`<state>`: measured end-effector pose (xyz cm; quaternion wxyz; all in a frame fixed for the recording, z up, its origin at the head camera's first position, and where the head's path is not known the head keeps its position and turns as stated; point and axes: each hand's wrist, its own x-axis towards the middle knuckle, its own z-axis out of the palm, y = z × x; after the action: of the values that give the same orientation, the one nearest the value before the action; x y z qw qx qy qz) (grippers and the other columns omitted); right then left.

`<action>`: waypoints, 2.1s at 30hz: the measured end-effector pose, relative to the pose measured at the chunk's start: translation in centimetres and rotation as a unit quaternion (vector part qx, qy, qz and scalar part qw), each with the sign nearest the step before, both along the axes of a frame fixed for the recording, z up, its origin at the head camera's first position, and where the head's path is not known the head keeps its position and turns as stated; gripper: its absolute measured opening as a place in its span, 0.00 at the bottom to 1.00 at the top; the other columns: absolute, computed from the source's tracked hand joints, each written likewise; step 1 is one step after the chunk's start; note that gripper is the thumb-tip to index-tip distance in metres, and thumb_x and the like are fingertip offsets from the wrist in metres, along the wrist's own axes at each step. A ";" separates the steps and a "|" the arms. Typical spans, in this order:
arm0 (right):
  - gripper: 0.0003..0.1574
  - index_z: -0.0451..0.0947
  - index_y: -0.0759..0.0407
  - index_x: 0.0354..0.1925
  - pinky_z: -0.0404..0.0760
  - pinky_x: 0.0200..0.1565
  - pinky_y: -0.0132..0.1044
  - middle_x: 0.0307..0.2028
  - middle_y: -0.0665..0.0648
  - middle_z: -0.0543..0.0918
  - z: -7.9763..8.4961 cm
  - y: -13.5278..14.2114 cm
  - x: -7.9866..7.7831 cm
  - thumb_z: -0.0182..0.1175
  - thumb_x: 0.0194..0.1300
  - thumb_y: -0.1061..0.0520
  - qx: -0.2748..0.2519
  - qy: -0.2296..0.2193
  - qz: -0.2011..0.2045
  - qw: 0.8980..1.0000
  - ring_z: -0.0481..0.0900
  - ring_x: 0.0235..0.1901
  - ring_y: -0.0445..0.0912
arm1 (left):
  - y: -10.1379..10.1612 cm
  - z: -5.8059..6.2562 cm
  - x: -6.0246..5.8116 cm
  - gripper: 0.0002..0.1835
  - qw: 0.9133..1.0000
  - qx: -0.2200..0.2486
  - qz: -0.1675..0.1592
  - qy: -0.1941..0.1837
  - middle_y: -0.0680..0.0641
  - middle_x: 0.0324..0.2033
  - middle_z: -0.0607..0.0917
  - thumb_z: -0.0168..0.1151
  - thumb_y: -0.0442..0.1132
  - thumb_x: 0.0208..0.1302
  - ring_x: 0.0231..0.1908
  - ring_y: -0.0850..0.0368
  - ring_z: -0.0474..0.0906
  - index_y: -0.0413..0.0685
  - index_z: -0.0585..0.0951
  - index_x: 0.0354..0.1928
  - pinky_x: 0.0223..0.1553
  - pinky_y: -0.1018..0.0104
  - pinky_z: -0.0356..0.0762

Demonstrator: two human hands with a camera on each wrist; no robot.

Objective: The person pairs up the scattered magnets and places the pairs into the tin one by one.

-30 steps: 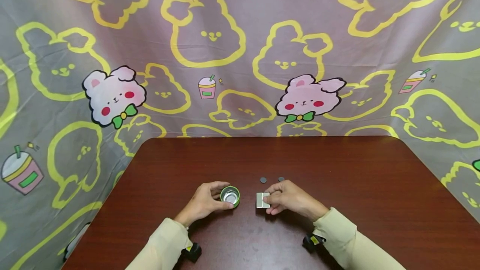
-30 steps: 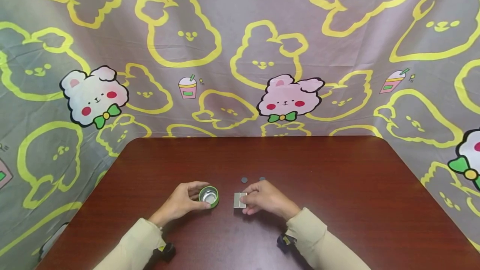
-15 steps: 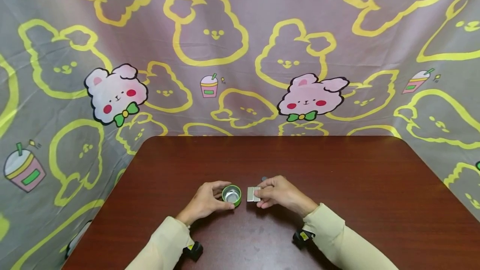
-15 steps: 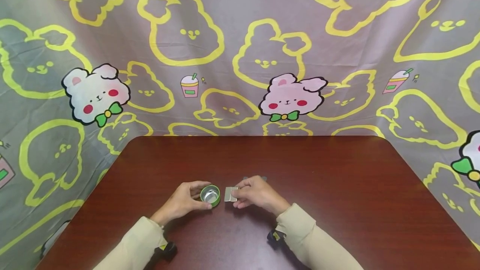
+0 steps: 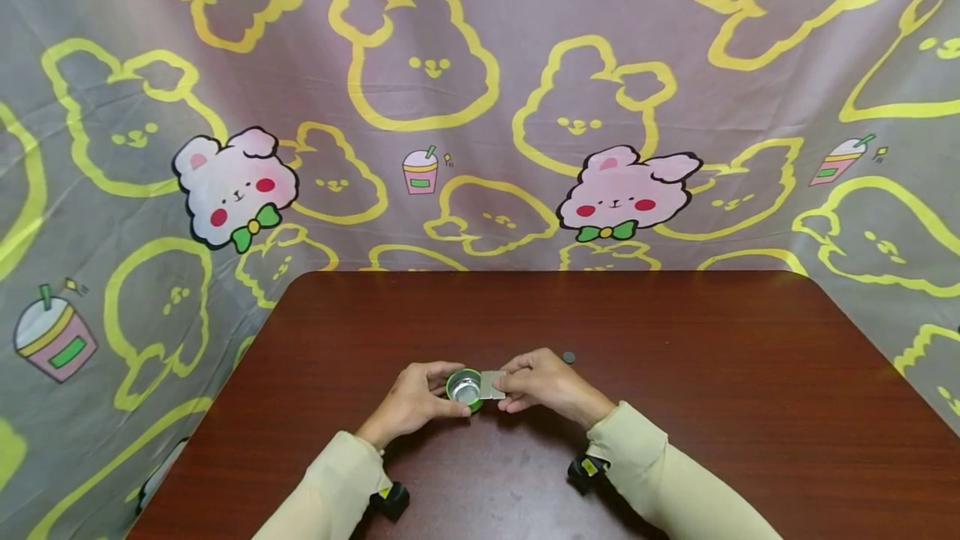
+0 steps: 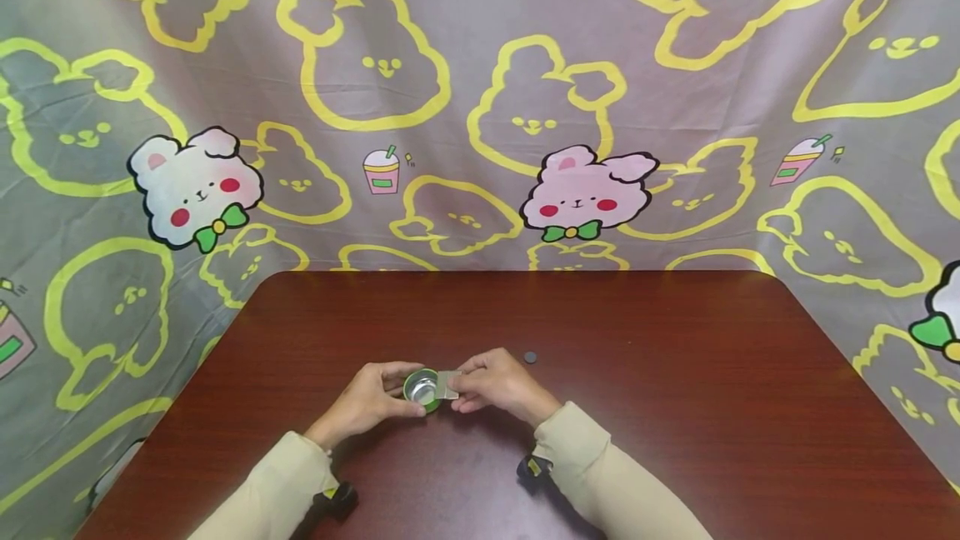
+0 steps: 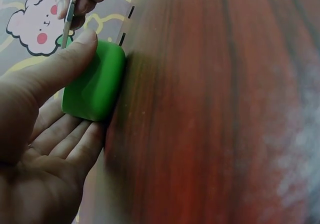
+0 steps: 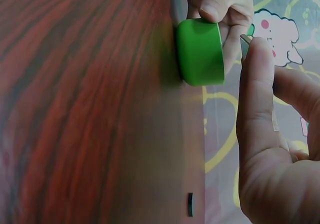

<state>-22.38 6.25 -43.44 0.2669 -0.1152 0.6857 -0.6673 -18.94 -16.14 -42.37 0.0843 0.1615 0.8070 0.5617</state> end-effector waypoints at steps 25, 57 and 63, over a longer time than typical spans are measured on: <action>0.13 0.77 0.76 0.39 0.81 0.28 0.32 0.26 0.63 0.83 0.3 -2.8 -0.5 0.63 0.57 0.67 0.006 -0.014 -0.008 1.000 0.82 0.22 0.44 | -0.2 -0.7 -0.5 0.32 1.000 0.005 -0.004 -0.009 0.32 0.49 0.78 0.74 0.28 0.44 0.49 0.42 0.76 0.26 0.74 0.53 0.46 0.59 0.77; 0.12 0.80 0.69 0.27 0.80 0.21 0.35 0.15 0.58 0.80 -0.6 -2.6 -0.3 0.69 0.53 0.59 0.111 0.024 -0.016 0.993 0.78 0.14 0.42 | 0.0 -0.5 -0.1 0.32 1.000 0.004 -0.002 -0.005 0.30 0.48 0.78 0.74 0.28 0.43 0.49 0.39 0.76 0.25 0.74 0.53 0.46 0.58 0.76; 0.13 0.79 0.68 0.26 0.80 0.20 0.34 0.15 0.57 0.80 -0.5 -2.4 -0.3 0.68 0.55 0.57 0.123 0.011 -0.006 0.992 0.78 0.14 0.41 | 0.2 -0.2 0.0 0.31 1.000 0.014 -0.007 -0.005 0.30 0.47 0.79 0.73 0.27 0.44 0.49 0.38 0.76 0.24 0.73 0.53 0.46 0.59 0.77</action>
<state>-22.73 3.84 -43.98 0.2669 -0.0849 0.7662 -0.5783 -18.96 -15.97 -42.53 0.0902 0.1655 0.7977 0.5728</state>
